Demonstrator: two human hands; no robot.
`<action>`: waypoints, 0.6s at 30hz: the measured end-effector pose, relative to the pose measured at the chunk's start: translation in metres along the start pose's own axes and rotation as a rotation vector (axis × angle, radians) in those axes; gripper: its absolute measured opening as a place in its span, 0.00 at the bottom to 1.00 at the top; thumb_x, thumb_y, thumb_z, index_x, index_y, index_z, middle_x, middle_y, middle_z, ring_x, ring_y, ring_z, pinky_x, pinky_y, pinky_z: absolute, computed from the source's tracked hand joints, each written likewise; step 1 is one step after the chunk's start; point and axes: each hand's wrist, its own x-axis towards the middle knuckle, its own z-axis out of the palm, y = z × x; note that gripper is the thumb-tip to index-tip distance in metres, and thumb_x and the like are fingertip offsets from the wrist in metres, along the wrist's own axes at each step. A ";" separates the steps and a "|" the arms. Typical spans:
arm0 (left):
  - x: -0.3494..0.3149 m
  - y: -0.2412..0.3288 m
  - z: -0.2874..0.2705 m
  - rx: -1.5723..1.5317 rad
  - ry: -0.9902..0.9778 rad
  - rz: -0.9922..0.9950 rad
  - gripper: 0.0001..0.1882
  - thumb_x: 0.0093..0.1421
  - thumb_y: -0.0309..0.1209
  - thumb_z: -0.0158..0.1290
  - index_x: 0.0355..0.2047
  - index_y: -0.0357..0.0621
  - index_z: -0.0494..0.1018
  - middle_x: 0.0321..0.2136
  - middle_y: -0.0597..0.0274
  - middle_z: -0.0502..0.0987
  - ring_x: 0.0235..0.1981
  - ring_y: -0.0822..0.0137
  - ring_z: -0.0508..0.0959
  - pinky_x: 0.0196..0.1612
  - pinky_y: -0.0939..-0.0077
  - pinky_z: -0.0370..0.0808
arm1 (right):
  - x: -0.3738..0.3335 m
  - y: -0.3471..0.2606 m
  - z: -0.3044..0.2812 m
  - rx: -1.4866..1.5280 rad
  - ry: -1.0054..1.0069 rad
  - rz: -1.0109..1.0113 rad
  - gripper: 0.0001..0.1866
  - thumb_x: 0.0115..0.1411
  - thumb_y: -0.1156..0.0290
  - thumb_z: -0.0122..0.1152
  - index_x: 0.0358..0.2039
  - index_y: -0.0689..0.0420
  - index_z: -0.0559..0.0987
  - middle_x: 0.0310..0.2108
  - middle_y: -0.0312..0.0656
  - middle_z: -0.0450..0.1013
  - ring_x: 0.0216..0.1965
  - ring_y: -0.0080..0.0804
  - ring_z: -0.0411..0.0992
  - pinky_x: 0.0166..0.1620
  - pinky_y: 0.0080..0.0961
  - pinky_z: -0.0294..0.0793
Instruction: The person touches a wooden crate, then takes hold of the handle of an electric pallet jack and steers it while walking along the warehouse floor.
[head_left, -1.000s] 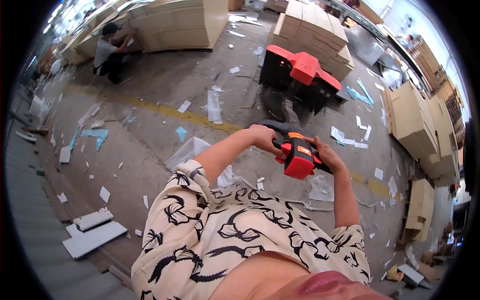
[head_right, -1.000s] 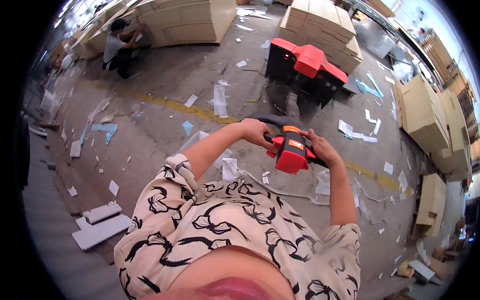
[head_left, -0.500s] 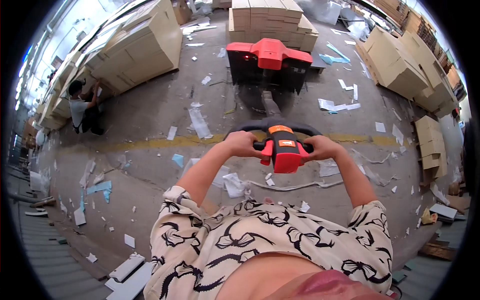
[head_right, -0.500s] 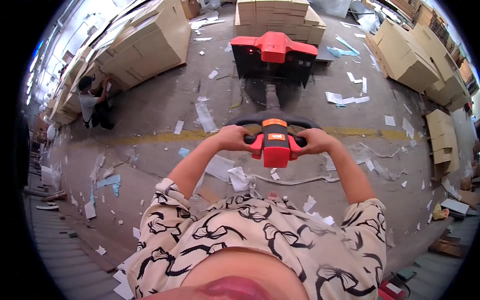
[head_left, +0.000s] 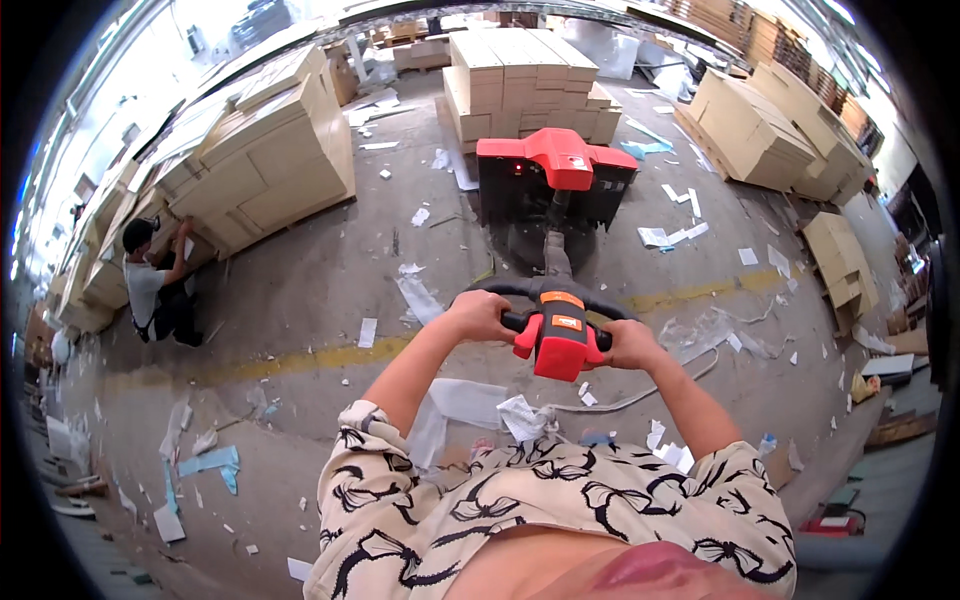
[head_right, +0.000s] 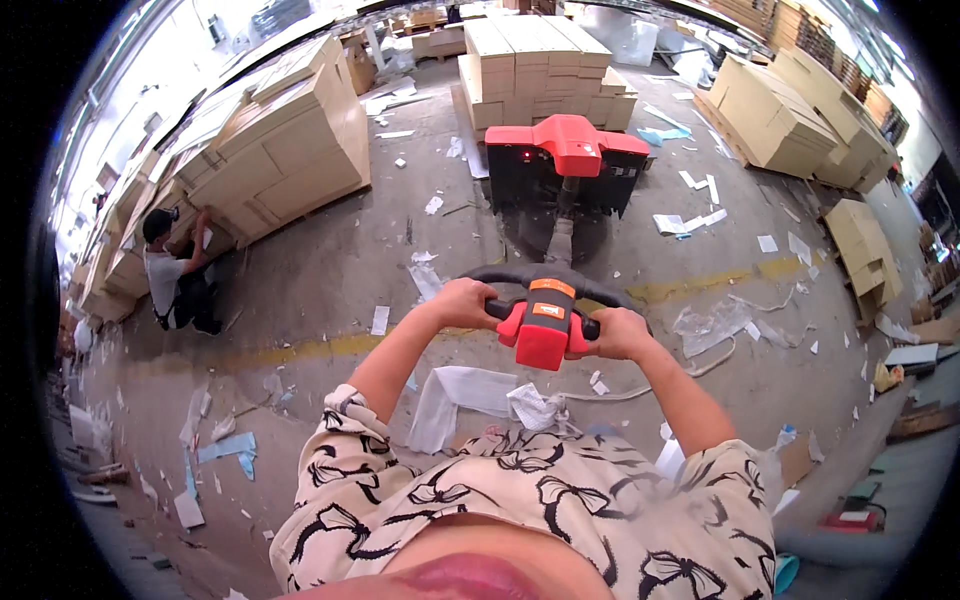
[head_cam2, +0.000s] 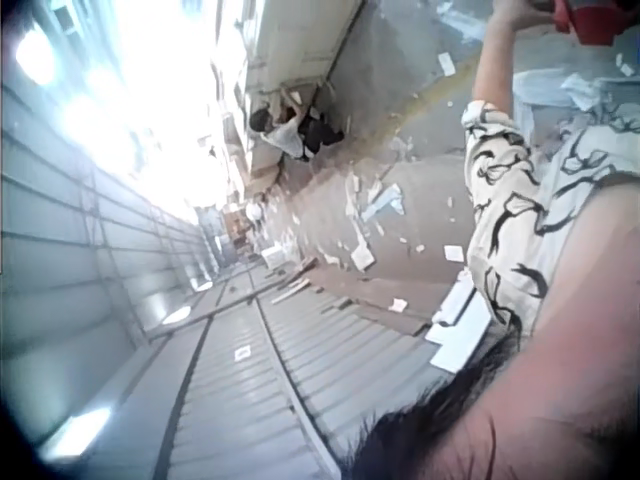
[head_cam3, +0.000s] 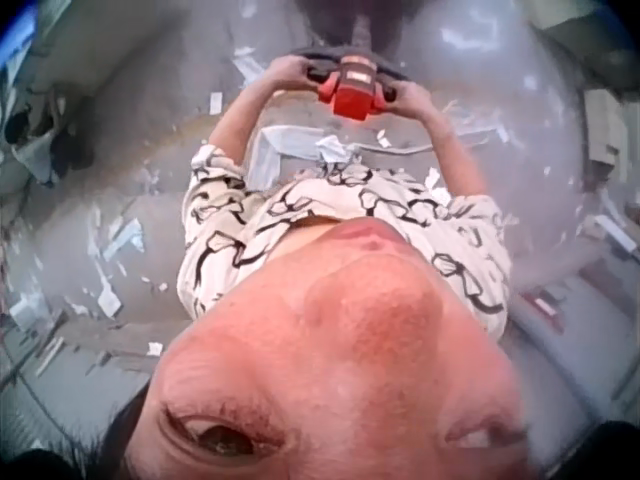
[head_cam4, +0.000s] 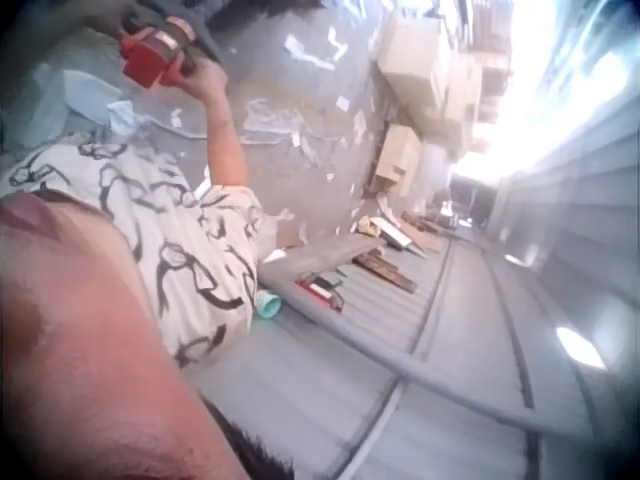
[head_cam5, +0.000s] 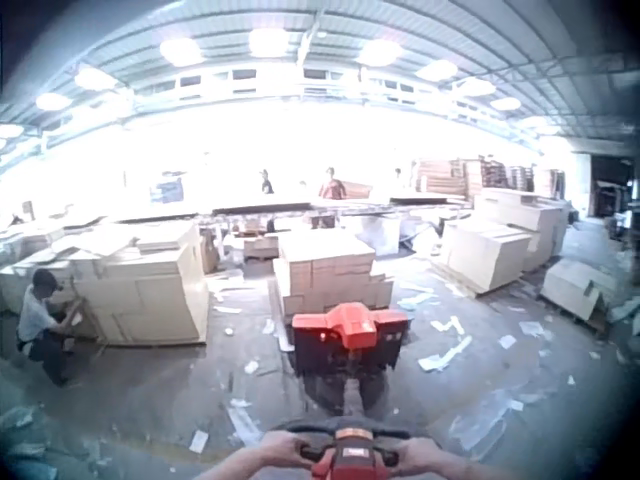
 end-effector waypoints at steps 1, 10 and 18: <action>-0.004 -0.011 -0.005 0.031 -0.003 0.012 0.26 0.39 0.57 0.59 0.25 0.47 0.76 0.24 0.54 0.77 0.31 0.53 0.77 0.35 0.63 0.73 | 0.001 -0.012 0.005 0.009 0.026 0.024 0.31 0.31 0.42 0.73 0.27 0.55 0.78 0.26 0.47 0.75 0.32 0.46 0.74 0.37 0.36 0.72; -0.053 -0.061 -0.024 0.143 -0.127 0.094 0.40 0.34 0.73 0.54 0.21 0.44 0.78 0.21 0.54 0.76 0.29 0.56 0.78 0.33 0.68 0.73 | -0.022 -0.097 0.035 0.046 -0.054 0.129 0.31 0.35 0.38 0.68 0.31 0.51 0.80 0.29 0.45 0.77 0.35 0.42 0.75 0.39 0.35 0.73; -0.111 -0.111 -0.029 0.103 -0.245 0.014 0.36 0.34 0.67 0.59 0.24 0.44 0.78 0.24 0.54 0.78 0.30 0.56 0.77 0.34 0.66 0.72 | -0.051 -0.176 0.085 0.149 -0.021 0.090 0.37 0.34 0.32 0.66 0.32 0.55 0.80 0.29 0.45 0.77 0.33 0.40 0.76 0.38 0.31 0.73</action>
